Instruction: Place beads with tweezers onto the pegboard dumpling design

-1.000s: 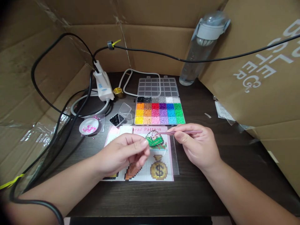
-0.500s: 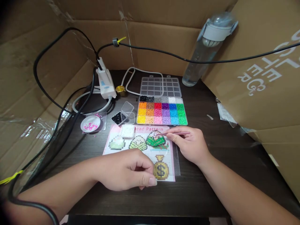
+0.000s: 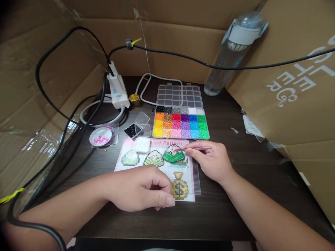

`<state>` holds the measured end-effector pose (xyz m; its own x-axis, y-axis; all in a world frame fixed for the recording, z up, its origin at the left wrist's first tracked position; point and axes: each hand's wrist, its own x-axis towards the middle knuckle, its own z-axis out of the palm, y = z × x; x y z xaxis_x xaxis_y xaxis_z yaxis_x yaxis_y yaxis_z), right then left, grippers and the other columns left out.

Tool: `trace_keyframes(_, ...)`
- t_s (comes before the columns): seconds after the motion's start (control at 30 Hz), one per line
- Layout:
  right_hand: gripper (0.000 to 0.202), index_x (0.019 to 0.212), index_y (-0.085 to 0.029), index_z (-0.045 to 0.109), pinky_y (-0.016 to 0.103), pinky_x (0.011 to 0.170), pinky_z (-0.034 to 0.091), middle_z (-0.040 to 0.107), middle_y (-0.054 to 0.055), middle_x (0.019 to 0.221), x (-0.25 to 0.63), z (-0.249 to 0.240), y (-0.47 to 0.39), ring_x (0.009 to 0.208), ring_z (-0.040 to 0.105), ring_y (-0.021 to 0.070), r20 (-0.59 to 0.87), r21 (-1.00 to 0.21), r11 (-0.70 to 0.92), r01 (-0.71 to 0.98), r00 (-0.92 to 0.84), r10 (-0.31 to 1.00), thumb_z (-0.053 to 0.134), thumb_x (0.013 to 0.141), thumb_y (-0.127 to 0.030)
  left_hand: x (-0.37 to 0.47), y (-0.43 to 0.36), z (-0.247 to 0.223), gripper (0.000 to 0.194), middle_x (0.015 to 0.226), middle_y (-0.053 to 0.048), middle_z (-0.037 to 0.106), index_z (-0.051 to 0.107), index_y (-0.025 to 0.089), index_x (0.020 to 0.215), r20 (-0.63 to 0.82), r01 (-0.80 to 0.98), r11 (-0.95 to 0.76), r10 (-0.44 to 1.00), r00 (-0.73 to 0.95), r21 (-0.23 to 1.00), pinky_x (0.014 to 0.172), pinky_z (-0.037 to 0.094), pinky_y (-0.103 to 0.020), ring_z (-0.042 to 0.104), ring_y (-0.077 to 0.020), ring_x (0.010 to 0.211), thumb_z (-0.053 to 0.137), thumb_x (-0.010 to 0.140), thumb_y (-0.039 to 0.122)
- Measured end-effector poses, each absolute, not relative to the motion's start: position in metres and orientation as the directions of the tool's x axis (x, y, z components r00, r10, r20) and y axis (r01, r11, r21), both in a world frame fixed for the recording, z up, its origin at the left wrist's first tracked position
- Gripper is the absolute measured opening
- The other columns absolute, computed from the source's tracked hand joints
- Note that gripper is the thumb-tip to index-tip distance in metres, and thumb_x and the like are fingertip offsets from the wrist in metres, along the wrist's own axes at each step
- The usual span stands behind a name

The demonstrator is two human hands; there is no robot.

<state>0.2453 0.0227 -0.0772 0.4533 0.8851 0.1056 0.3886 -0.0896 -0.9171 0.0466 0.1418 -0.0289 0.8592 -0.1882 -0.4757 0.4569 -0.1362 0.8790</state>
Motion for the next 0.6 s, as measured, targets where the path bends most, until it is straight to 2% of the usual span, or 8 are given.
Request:
trace_keyframes(0.47,0.009,0.079,-0.024,0.078,0.029,0.07,0.061,0.078,0.004,0.085,0.2442,-0.0766,0.0225,0.077,0.074,0.0206,0.086,-0.924,-0.107,0.367,0.472,0.877,0.076,0.077,-0.032,0.0463,0.142,-0.0288,0.035,0.066,0.001,0.059,0.059,0.016,0.07,-0.467,0.442,-0.161,-0.182,0.865,0.882,0.054,0.038,-0.019,0.048,-0.0075,0.058,0.057,0.089,0.045)
trace_keyframes(0.6,0.01,0.082,-0.023,0.078,0.03,0.061,0.057,0.077,0.004,0.08,0.247,-0.0773,0.0229,0.065,0.068,0.0175,0.058,-0.944,-0.12,0.309,0.509,0.859,0.077,0.076,-0.031,0.0457,0.1417,-0.0279,0.034,0.066,0.001,0.058,0.058,0.015,0.069,-0.447,0.437,-0.094,-0.197,0.872,0.894,0.053,0.038,-0.019,0.047,-0.0071,0.057,0.058,0.089,0.042)
